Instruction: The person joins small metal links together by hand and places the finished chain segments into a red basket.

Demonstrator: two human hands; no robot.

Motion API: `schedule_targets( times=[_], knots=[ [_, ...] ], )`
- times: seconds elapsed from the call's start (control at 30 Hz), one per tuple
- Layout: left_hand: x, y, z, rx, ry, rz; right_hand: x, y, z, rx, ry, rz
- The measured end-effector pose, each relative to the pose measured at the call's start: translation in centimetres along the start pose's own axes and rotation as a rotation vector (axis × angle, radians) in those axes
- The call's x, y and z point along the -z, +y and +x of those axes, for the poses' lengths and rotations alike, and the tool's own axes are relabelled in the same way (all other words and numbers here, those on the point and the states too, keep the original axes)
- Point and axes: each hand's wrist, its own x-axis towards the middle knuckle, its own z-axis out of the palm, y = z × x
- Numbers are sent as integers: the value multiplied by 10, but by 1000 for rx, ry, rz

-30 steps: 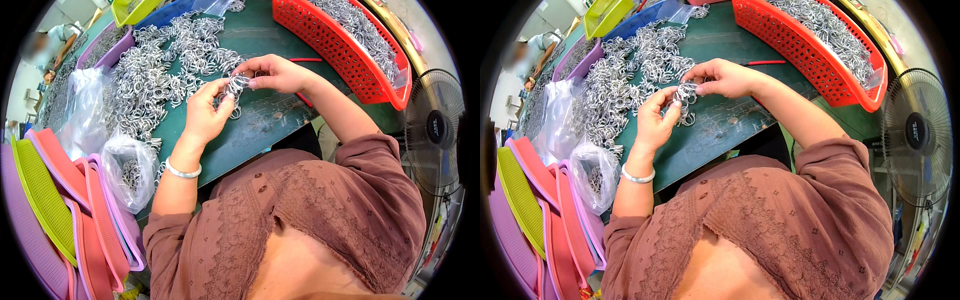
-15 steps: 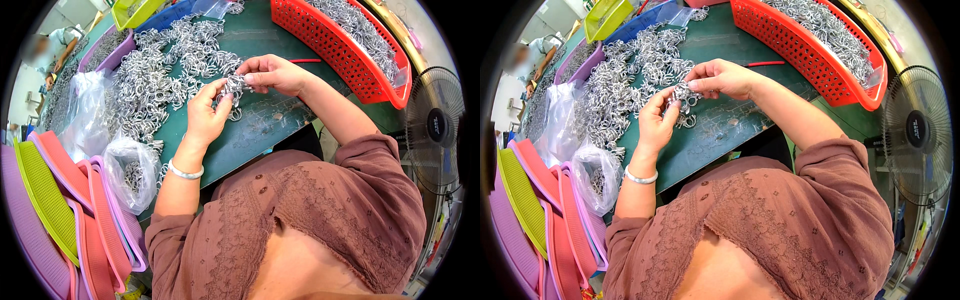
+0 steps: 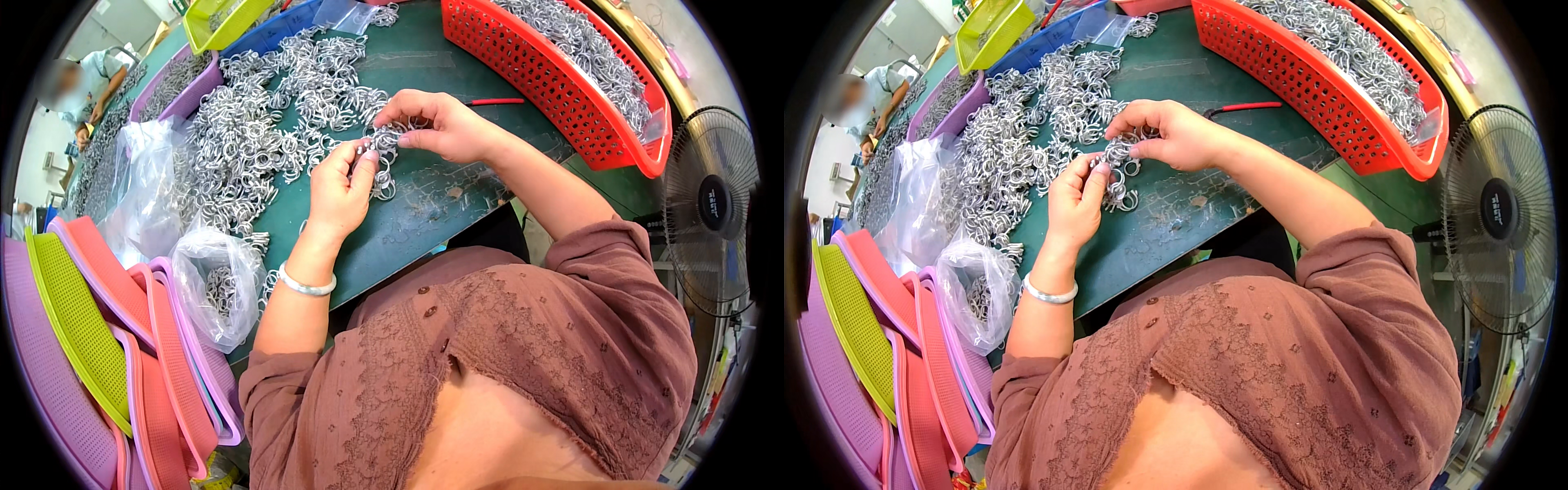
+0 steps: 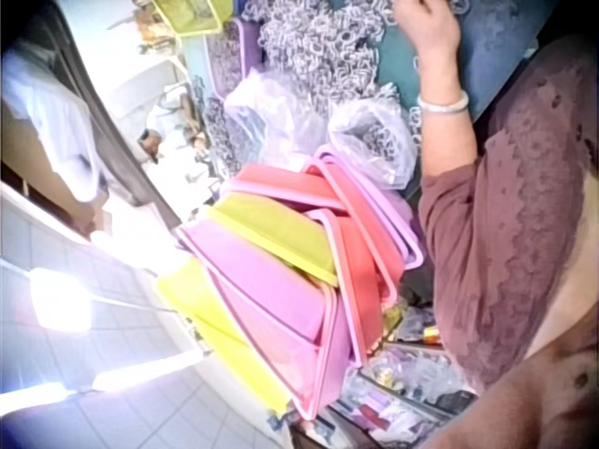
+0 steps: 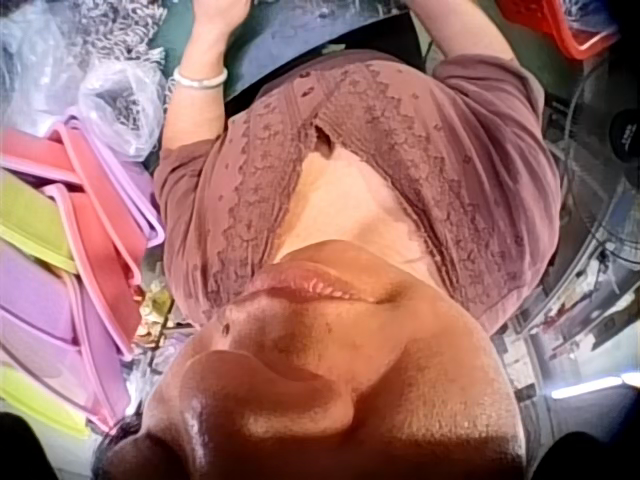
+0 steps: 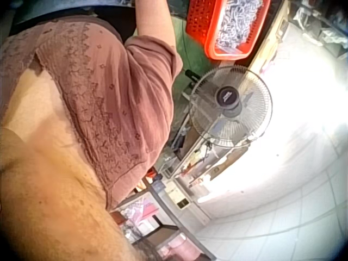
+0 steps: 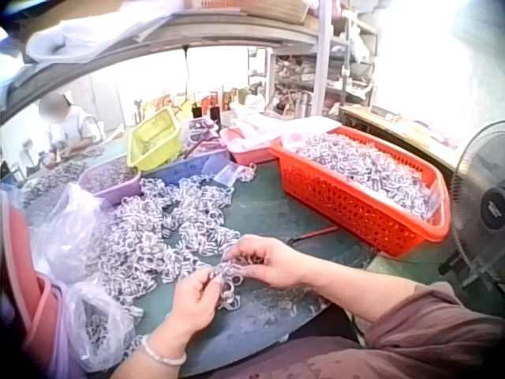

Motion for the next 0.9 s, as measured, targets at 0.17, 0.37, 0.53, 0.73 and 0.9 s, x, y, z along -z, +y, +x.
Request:
schedule_targets(
  times=[0.17,0.37,0.53,0.73,0.9],
  knots=[
    [-1,9,-1,-87,-4,102,3,-4,-1,-374,-2,422],
    [3,1,0,-35,-25,-20,1,0,0,-304,-19,326],
    [0,1,2,-86,-1,-94,-6,0,2,-182,-58,262],
    [0,8,1,-71,-4,12,-10,-2,0,-375,-48,375],
    [0,9,0,-110,-25,-184,-15,-2,1,-316,2,412]
  ],
)
